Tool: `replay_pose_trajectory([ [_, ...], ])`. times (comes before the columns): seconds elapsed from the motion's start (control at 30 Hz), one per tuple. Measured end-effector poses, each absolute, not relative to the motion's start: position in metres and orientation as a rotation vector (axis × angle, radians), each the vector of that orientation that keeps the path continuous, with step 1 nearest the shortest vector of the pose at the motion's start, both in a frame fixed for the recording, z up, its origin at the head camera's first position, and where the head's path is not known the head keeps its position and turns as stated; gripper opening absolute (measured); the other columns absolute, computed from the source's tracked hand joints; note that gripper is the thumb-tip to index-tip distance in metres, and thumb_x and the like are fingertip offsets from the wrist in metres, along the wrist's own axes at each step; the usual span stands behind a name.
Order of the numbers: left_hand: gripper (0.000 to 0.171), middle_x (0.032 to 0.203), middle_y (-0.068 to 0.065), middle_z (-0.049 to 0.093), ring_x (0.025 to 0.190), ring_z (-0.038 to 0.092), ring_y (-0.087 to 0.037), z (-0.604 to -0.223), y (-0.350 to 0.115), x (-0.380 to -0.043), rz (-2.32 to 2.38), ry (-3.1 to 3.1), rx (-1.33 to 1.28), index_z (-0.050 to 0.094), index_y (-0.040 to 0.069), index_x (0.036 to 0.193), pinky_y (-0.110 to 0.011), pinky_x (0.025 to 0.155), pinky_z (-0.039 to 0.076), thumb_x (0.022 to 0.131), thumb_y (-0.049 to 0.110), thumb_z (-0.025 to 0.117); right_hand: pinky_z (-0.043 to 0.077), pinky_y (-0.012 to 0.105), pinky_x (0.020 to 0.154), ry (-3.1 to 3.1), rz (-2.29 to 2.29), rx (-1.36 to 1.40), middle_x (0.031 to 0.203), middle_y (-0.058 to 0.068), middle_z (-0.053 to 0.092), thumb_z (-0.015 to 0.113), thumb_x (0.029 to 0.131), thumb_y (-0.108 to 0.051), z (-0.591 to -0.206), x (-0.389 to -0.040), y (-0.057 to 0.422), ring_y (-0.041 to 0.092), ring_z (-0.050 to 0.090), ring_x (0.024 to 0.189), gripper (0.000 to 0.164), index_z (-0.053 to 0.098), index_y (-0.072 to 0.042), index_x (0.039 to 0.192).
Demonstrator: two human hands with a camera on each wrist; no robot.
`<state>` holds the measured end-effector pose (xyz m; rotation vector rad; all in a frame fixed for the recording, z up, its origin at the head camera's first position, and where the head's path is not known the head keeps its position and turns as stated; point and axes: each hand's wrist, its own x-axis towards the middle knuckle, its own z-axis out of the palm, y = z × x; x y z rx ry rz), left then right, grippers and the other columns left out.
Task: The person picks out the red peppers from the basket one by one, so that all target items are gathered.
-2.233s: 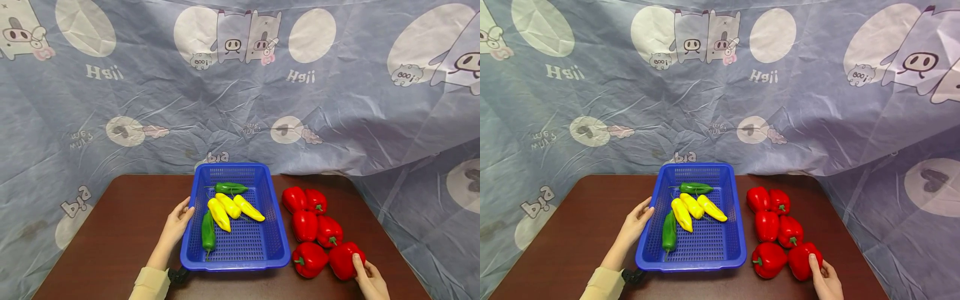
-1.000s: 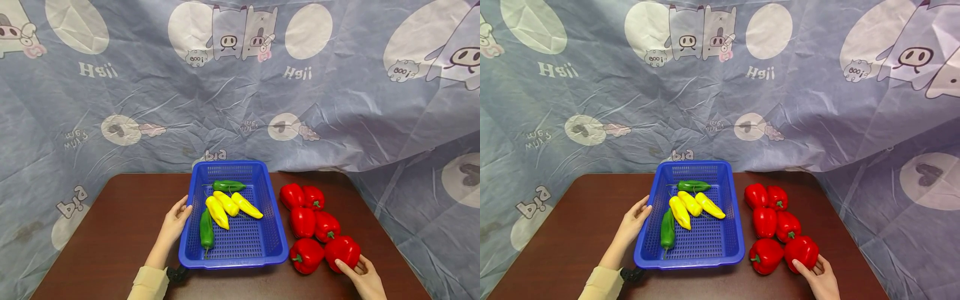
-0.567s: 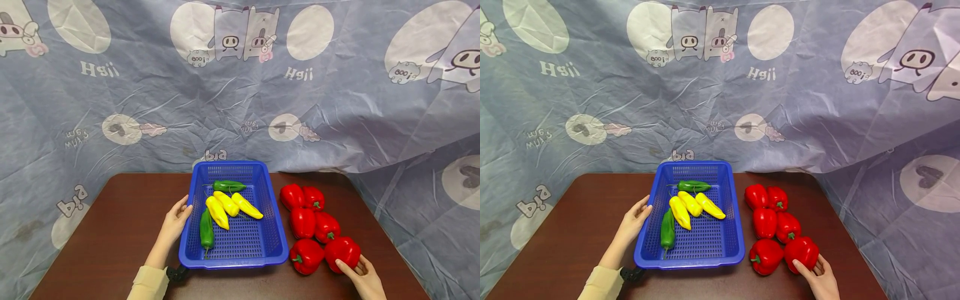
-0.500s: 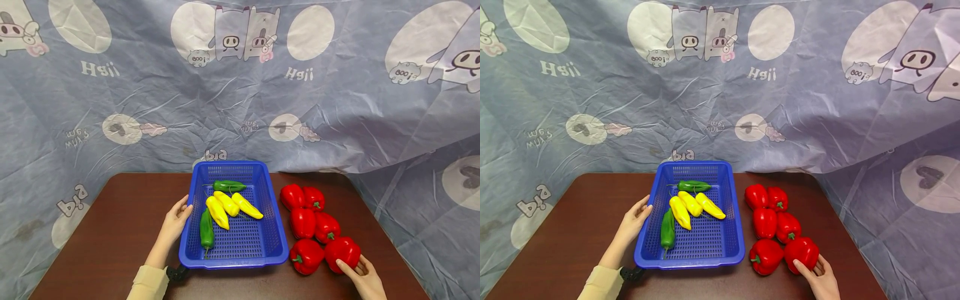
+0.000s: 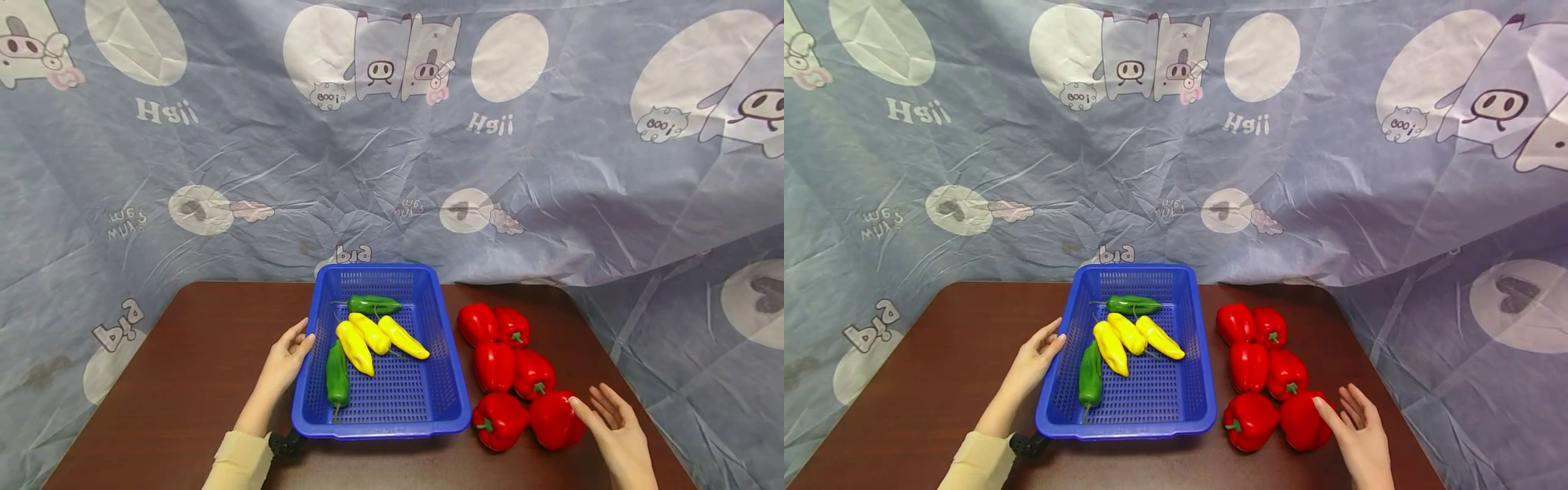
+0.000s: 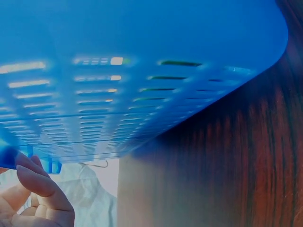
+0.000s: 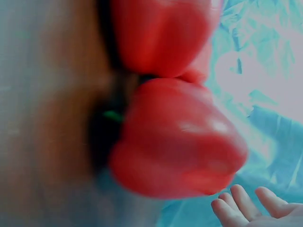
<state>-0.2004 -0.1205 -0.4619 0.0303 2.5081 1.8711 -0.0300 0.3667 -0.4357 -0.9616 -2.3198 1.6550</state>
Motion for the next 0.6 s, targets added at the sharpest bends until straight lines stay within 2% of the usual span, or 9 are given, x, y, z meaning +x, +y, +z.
replay_pose_trajectory([
  [0.23,0.052,0.109,-0.018,0.064,0.079,0.059,-0.01,-0.458,-0.124,-0.202,1.743,2.614,0.075,0.045,0.004,0.147,-0.021,0.072,0.049,0.1,0.021,0.059,0.034,0.0,0.085,-2.258,1.677,-0.709,0.146,-0.011,0.038,0.067,0.094,-0.034,-0.407,-0.043,0.347,0.004,0.032,0.136,0.082,0.019,-0.021,0.158],
  [0.43,0.052,0.107,-0.017,0.063,0.088,0.062,-0.019,-0.457,-0.125,-0.205,1.568,2.77,0.16,0.048,0.0,0.144,-0.026,0.075,0.05,0.097,0.019,0.062,0.035,0.0,0.085,-2.343,1.614,-0.485,0.136,-0.018,0.044,0.062,0.097,-0.032,-0.387,-0.064,0.322,-0.01,0.04,0.12,0.071,0.026,-0.011,0.155],
  [0.5,0.052,0.108,-0.017,0.062,0.091,0.062,-0.022,-0.455,-0.125,-0.205,1.51,2.815,0.19,0.048,-0.001,0.143,-0.029,0.078,0.05,0.097,0.019,0.062,0.035,-0.001,0.086,-2.371,1.61,-0.411,0.138,-0.015,0.044,0.06,0.099,-0.033,-0.38,-0.071,0.312,-0.013,0.04,0.118,0.069,0.027,-0.008,0.154],
  [0.6,0.051,0.111,-0.017,0.061,0.096,0.061,-0.025,-0.448,-0.125,-0.206,1.458,2.826,0.219,0.047,-0.001,0.143,-0.033,0.082,0.05,0.098,0.02,0.061,0.036,0.0,0.089,-2.394,1.621,-0.301,0.144,-0.004,0.044,0.058,0.1,-0.032,-0.37,-0.083,0.296,-0.014,0.042,0.117,0.064,0.031,-0.006,0.152],
])
